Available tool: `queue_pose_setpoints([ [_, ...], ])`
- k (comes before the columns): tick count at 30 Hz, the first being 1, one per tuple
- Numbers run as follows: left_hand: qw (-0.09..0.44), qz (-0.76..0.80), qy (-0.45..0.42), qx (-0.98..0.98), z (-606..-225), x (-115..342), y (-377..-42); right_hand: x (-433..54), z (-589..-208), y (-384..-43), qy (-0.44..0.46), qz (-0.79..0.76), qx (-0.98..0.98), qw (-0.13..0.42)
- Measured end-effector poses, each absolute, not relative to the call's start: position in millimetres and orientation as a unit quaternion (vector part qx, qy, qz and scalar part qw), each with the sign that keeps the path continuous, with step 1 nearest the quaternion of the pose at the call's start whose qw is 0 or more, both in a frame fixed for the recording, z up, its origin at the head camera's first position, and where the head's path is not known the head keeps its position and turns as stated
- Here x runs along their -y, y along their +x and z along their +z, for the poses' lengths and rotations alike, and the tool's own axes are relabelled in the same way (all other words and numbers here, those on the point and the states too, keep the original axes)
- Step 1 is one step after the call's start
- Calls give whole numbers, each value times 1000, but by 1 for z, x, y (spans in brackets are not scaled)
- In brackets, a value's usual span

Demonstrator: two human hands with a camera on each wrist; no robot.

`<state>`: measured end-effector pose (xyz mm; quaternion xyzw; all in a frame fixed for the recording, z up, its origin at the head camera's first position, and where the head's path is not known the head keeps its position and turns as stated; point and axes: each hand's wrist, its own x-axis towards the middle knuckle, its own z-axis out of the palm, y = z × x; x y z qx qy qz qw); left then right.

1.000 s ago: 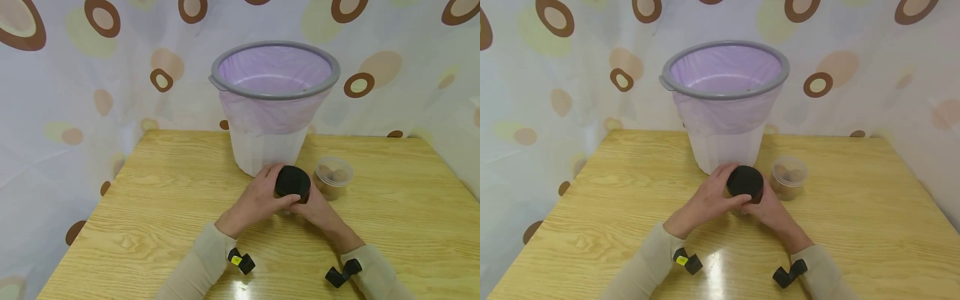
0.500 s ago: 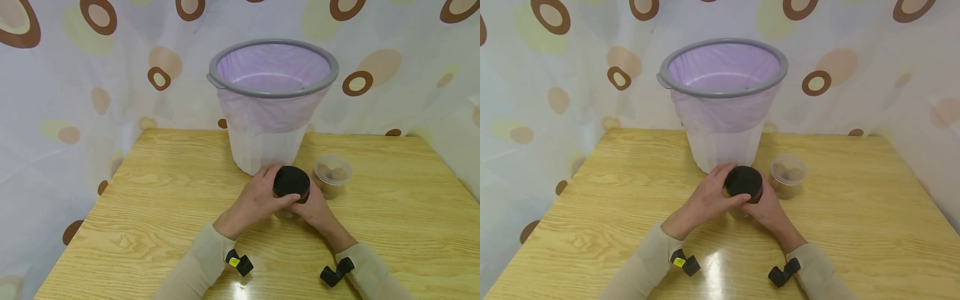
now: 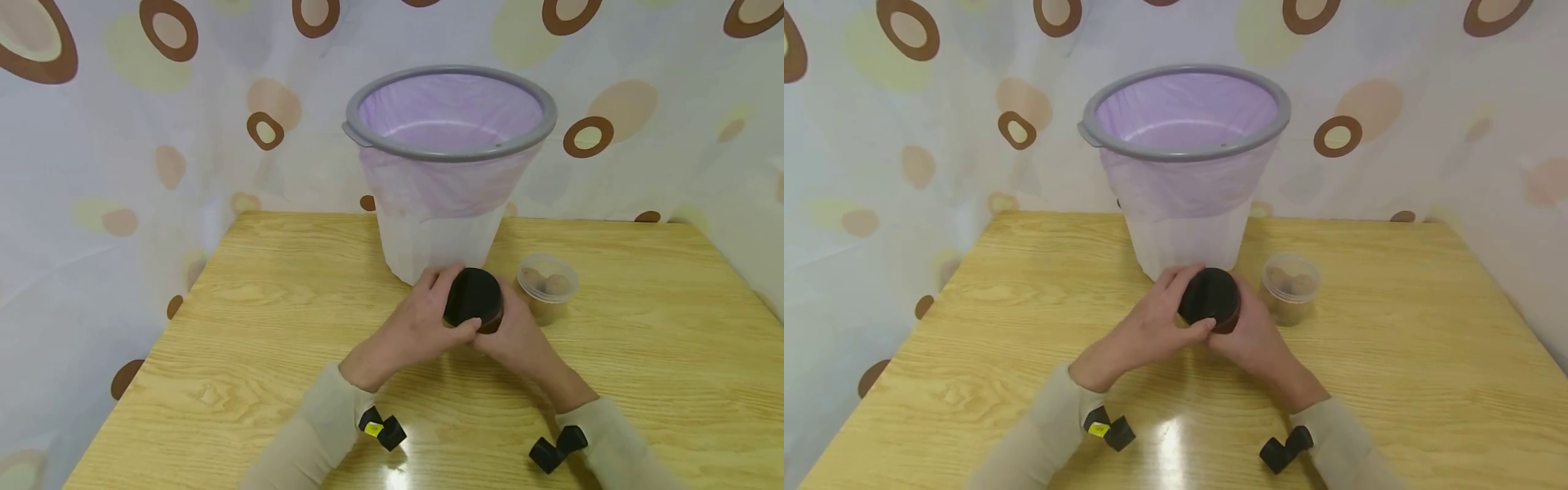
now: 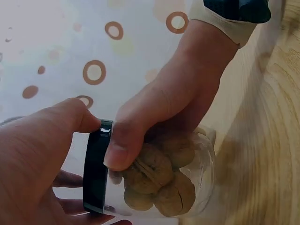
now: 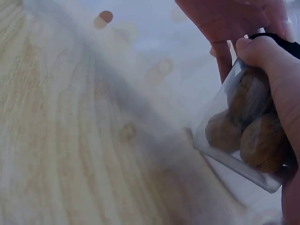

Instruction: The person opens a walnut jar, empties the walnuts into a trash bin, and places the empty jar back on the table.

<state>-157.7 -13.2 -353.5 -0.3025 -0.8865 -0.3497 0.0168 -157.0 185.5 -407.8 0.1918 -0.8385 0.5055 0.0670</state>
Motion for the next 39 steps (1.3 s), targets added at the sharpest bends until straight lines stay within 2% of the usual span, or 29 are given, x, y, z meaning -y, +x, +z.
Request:
queue_pose_setpoints([
  [3, 16, -351, -302, 886, -349, 15, -157, -183, -396, -158, 210, 469, 853, 87],
  [14, 91, -319, -310, 891, -344, 18, -155, -174, -369, -160, 276, 320, 895, 144],
  [19, 90, -328, -304, 890, -341, 21, -153, -172, -361, -158, 307, 226, 904, 196],
  [25, 62, -358, -298, 883, -342, 25, -152, -170, -350, -156, 348, 133, 892, 254],
  [33, 72, -460, -306, 830, -347, 29, -154, -163, -335, -154, 355, 52, 876, 323],
  [39, 66, -544, -300, 781, -349, 32, -155, -159, -323, -151, 354, 6, 867, 352],
])
